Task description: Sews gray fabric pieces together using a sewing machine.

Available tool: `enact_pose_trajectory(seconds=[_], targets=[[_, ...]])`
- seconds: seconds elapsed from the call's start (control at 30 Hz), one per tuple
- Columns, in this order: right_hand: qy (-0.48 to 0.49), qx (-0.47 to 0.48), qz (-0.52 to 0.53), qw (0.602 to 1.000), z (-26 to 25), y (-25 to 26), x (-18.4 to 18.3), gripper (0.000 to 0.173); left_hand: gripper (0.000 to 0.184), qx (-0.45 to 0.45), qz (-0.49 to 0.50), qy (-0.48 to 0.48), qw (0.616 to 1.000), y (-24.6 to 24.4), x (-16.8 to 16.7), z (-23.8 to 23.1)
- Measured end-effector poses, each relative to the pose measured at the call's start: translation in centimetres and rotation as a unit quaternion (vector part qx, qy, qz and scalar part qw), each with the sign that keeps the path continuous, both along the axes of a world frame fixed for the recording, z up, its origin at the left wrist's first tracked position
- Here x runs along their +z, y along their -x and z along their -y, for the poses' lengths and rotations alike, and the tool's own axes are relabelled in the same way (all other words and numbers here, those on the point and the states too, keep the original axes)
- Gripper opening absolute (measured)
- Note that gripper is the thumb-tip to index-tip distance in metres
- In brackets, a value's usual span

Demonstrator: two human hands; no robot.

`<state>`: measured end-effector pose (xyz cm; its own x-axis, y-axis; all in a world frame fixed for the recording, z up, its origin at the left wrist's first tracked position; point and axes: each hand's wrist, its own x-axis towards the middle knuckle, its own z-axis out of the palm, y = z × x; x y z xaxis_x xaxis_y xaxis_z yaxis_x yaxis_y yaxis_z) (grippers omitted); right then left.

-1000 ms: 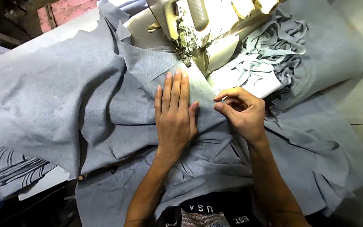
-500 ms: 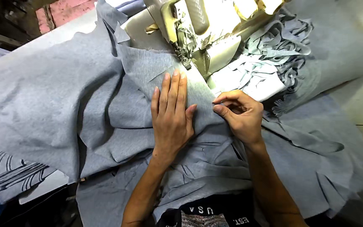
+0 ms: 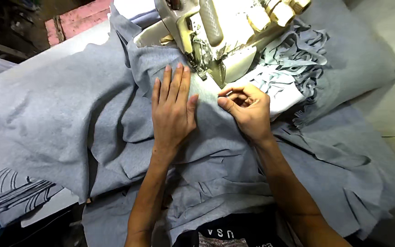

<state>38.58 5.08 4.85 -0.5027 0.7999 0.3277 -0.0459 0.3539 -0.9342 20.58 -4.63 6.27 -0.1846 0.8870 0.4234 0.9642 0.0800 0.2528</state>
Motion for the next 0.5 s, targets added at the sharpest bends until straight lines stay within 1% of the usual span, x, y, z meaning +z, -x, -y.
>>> enact_pose_trajectory(seconds=[0.17, 0.33, 0.4, 0.43, 0.5], targets=[[0.018, 0.010, -0.002, 1.000, -0.4, 0.7, 0.4, 0.014, 0.057, -0.033, 0.030, 0.011, 0.999, 1.9, 0.6, -0.2], [0.024, 0.016, 0.013, 0.999, -0.7, 0.6, 0.6, 0.012, 0.057, -0.057, 0.121, -0.033, 0.990, 4.2, -0.1, -1.1], [0.023, 0.017, 0.012, 1.000, -0.6, 0.5, 0.5, 0.012, 0.052, -0.042, 0.150, -0.058, 0.986, 4.6, -0.3, 0.3], [0.019, 0.013, 0.016, 1.000, -0.6, 0.4, 0.6, 0.012, 0.050, -0.020, 0.159, -0.063, 0.985, 4.9, -0.4, 1.6], [-0.004, -0.008, 0.049, 0.999, -0.5, -0.4, 0.8, 0.012, 0.052, 0.028, 0.172, -0.063, 0.983, 6.1, -1.0, 5.2]])
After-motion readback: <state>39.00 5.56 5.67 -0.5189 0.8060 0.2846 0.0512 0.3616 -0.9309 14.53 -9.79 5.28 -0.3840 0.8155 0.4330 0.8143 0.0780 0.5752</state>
